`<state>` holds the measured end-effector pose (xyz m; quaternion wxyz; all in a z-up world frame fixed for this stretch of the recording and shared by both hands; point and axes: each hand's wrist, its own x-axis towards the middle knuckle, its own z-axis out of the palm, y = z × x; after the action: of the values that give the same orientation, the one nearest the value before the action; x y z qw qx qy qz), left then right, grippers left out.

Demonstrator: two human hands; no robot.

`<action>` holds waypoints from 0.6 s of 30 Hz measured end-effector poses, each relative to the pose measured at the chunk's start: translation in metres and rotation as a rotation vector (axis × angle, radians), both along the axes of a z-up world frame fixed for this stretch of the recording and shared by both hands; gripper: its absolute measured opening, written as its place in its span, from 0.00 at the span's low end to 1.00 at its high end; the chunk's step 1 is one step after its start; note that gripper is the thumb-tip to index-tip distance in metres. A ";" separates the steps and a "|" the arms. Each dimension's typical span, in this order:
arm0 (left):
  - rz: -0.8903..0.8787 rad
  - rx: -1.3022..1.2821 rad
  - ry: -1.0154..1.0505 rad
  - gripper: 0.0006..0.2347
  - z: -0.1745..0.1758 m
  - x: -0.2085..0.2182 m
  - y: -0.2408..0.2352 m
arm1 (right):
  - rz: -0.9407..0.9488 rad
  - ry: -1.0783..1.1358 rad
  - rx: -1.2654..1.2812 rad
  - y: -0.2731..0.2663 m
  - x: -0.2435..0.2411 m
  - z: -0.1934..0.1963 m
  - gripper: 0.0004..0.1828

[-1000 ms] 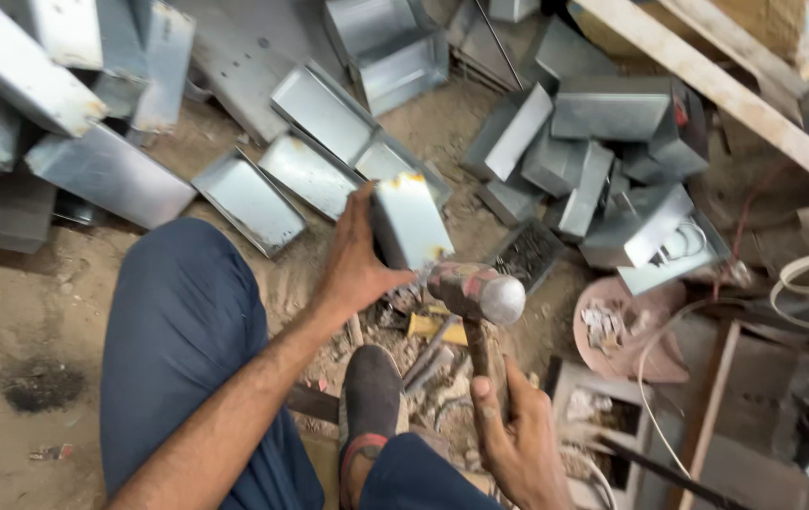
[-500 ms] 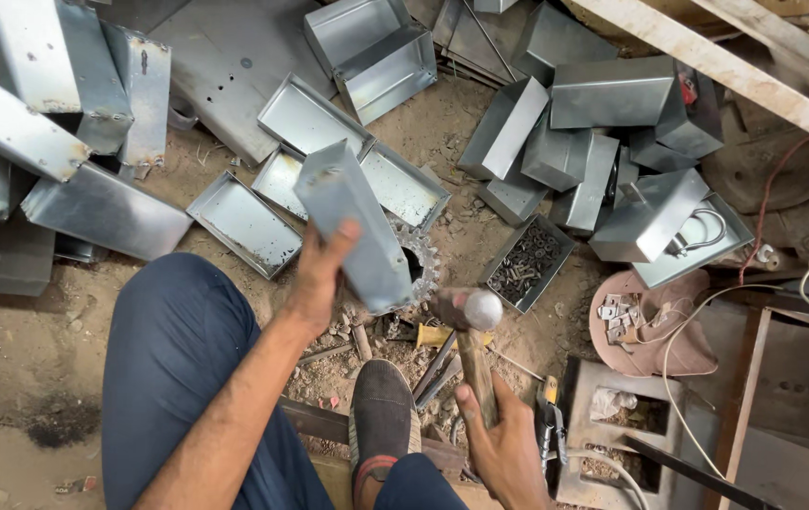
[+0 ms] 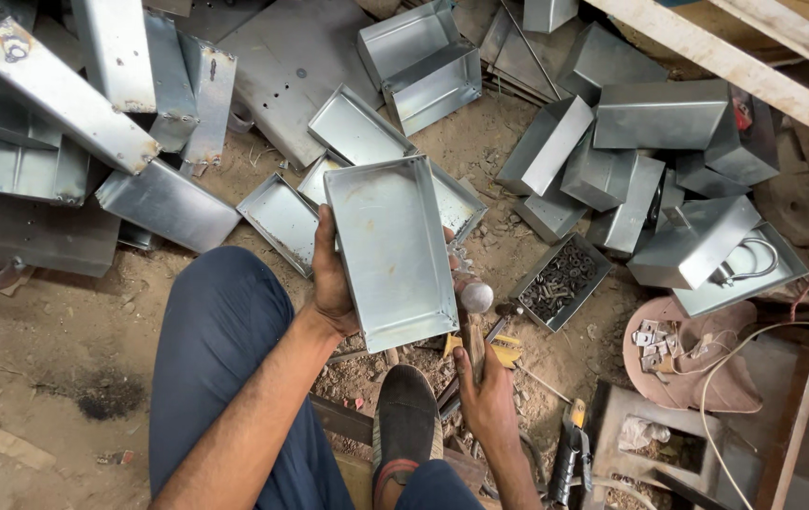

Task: The person assembles metal boxes by hammering the sides and corners together using a hammer and a gear-like metal base.

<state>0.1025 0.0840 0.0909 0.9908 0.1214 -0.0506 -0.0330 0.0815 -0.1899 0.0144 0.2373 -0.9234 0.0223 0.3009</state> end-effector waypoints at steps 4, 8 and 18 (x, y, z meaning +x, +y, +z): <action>0.010 0.076 0.051 0.46 0.000 0.001 0.002 | 0.058 -0.188 0.054 -0.001 -0.002 -0.012 0.42; 0.036 0.198 0.137 0.47 0.000 -0.001 0.000 | -0.018 -0.092 0.087 0.001 -0.003 -0.008 0.42; 0.104 0.416 0.395 0.45 -0.030 0.004 0.010 | -0.031 -0.027 0.178 0.001 0.004 -0.003 0.41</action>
<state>0.1069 0.0940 0.0607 0.9356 0.3158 0.1573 -0.0148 0.0853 -0.1888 0.0113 0.3233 -0.9022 0.0067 0.2856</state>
